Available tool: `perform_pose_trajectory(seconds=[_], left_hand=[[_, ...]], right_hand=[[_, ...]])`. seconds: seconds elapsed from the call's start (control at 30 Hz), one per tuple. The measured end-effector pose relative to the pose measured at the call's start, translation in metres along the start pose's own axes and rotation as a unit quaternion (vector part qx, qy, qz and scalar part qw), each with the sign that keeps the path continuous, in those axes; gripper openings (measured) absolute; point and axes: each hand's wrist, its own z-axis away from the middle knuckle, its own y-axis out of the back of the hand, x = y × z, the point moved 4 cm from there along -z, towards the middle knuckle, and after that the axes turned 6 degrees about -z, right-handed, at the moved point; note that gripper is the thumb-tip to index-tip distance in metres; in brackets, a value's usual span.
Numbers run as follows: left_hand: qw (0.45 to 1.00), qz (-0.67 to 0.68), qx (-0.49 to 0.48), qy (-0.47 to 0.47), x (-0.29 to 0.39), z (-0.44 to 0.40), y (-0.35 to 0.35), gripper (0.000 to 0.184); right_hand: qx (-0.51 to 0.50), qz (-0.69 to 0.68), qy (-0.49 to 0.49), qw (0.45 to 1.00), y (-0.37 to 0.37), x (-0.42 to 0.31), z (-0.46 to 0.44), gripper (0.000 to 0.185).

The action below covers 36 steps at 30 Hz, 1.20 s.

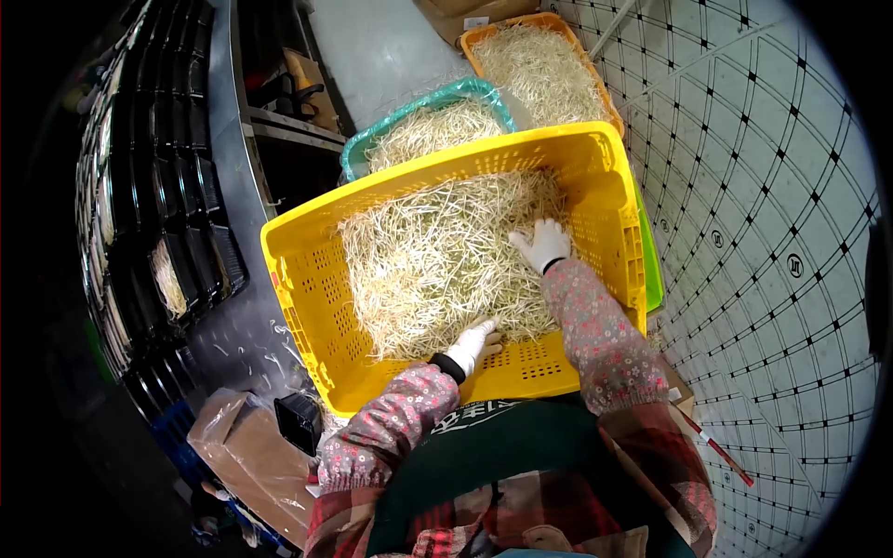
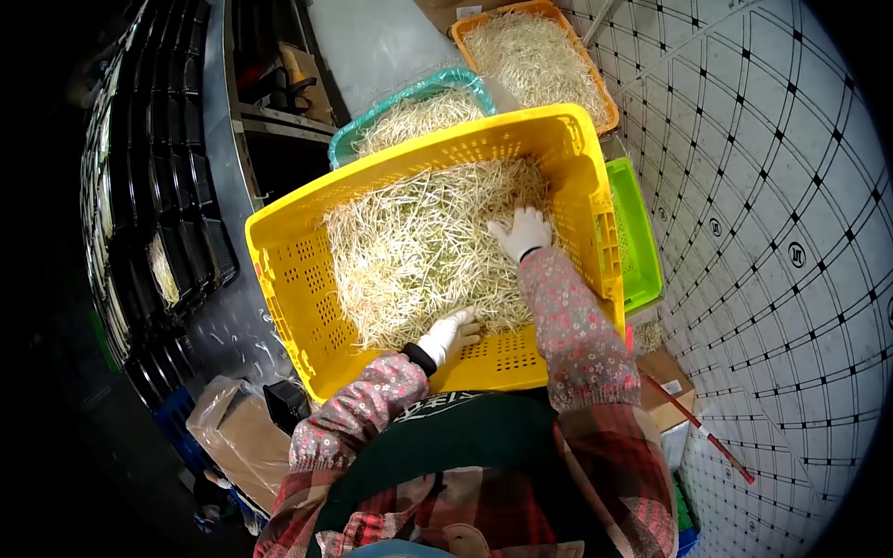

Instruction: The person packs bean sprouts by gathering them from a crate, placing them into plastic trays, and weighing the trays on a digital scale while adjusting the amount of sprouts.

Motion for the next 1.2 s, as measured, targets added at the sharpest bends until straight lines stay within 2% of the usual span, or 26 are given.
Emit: perform_pose_trajectory(seconds=[0.17,0.23,0.27,0.3,0.33,0.37,0.5,0.53,0.63,0.67,0.7,0.77,0.83,0.9,0.93,0.97,1.03,1.07,1.1,1.17,1.2], left_hand=[[0.999,-0.026,0.021,-0.034,0.0,-0.002,-0.019,0.078],[0.996,-0.05,0.058,-0.036,0.009,0.008,-0.027,0.072],[0.994,-0.066,0.071,-0.053,0.009,0.007,-0.024,0.068],[0.991,-0.081,0.084,-0.069,0.008,0.005,-0.022,0.066],[0.987,-0.073,0.107,-0.097,0.016,0.013,-0.03,0.06],[0.986,-0.076,0.107,-0.1,0.019,0.012,-0.031,0.06],[0.983,-0.033,0.058,-0.171,0.033,0.006,-0.041,0.058],[0.98,-0.033,0.041,-0.19,0.037,0.002,-0.044,0.058],[0.977,-0.036,0.025,-0.208,0.054,-0.016,-0.055,0.061],[0.975,-0.024,0.029,-0.218,0.057,-0.029,-0.054,0.063],[0.973,-0.011,0.034,-0.229,0.065,-0.036,-0.056,0.064],[0.967,0.021,0.043,-0.249,0.071,-0.045,-0.06,0.065],[0.967,0.013,0.06,-0.245,0.072,-0.051,-0.061,0.065],[0.969,0.025,0.06,-0.237,0.071,-0.057,-0.061,0.067],[0.97,0.055,0.06,-0.227,0.07,-0.061,-0.06,0.069],[0.97,0.086,0.06,-0.218,0.071,-0.066,-0.059,0.072],[0.971,0.093,0.06,-0.211,0.079,-0.067,-0.065,0.078],[0.97,0.107,0.067,-0.209,0.081,-0.067,-0.068,0.08],[0.968,0.118,0.075,-0.207,0.085,-0.065,-0.071,0.081],[0.965,0.142,0.09,-0.201,0.092,-0.058,-0.076,0.083],[0.967,0.138,0.094,-0.192,0.094,-0.059,-0.075,0.084]], right_hand=[[-0.008,-0.043,0.008,0.999,0.014,0.005,-0.001,0.086],[-0.071,0.003,-0.04,0.997,0.033,-0.006,-0.014,0.087],[-0.113,-0.035,-0.052,0.992,0.048,-0.013,-0.02,0.089],[-0.111,-0.039,-0.051,0.992,0.034,-0.006,-0.037,0.089],[0.035,-0.018,0.023,0.999,0.016,0.003,-0.063,0.09],[0.181,0.005,0.095,0.979,0.007,0.005,-0.081,0.091],[0.151,-0.075,0.1,0.981,0.007,0.0,-0.089,0.082],[0.158,-0.119,0.062,0.978,0.001,0.001,-0.092,0.076],[0.153,-0.133,0.101,0.974,0.015,0.0,-0.08,0.073],[0.105,-0.123,0.08,0.984,0.025,-0.003,-0.082,0.069],[0.105,-0.122,0.083,0.984,0.024,-0.002,-0.091,0.069],[0.208,-0.121,0.113,0.964,0.022,0.0,-0.102,0.066],[0.224,-0.118,0.118,0.96,0.02,-0.004,-0.095,0.067],[0.124,-0.077,0.093,0.985,0.017,-0.006,-0.091,0.063],[0.078,-0.048,0.061,0.994,0.015,-0.006,-0.085,0.069],[0.077,-0.045,0.063,0.994,0.018,-0.008,-0.08,0.069],[-0.006,-0.13,0.003,0.991,0.014,0.0,-0.076,0.081],[-0.093,-0.145,-0.026,0.985,0.012,0.006,-0.08,0.09],[-0.094,-0.143,-0.024,0.985,0.014,0.008,-0.081,0.09],[-0.195,-0.211,-0.071,0.955,0.009,0.01,-0.083,0.097],[-0.235,-0.233,-0.063,0.942,0.018,0.006,-0.08,0.103]])
